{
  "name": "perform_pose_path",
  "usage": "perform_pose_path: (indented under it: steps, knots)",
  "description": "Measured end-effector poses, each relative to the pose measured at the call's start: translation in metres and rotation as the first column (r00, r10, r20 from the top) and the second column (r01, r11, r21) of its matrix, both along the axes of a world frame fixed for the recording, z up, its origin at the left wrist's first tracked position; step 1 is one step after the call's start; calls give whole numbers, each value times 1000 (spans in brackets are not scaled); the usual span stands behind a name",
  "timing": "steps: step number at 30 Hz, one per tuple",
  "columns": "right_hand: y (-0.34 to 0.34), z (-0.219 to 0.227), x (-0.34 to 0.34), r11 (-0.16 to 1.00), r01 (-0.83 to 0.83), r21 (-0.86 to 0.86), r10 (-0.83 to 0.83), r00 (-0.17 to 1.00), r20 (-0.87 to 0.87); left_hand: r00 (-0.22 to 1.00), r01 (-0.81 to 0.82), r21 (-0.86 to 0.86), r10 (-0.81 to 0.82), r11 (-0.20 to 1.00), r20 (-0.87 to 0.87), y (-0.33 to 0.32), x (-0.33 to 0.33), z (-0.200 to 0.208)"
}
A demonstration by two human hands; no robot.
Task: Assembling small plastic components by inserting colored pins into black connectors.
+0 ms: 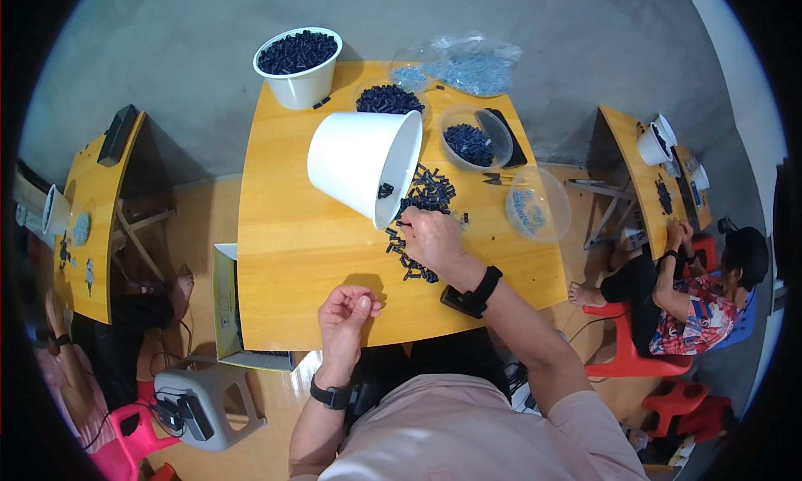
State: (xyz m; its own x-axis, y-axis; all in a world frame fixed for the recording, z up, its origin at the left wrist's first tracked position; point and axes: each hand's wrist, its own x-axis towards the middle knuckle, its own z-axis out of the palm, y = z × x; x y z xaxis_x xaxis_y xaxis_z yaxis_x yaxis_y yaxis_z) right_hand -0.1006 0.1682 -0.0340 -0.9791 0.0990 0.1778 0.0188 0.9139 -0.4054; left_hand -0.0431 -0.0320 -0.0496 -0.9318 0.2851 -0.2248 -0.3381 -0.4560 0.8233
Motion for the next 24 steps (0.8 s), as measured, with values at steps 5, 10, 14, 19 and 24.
perform_pose_path:
  steps: [5,10,14,19,24]
  knots:
    - [-2,26,19,994,-36,-107,26,995,-91,1000,16,-16,-16,1000,15,2,-3,0]
    - [-32,46,80,884,-294,-363,295,954,-55,999,41,75,-42,996,10,7,9,8]
    - [-42,39,106,884,-320,-341,286,947,-146,994,106,86,-107,991,4,10,22,6]
    - [-43,21,105,819,-297,-491,193,949,-251,996,58,55,-61,997,59,15,28,5]
    - [-13,7,106,530,37,-847,110,988,112,992,8,128,-24,992,127,15,27,19]
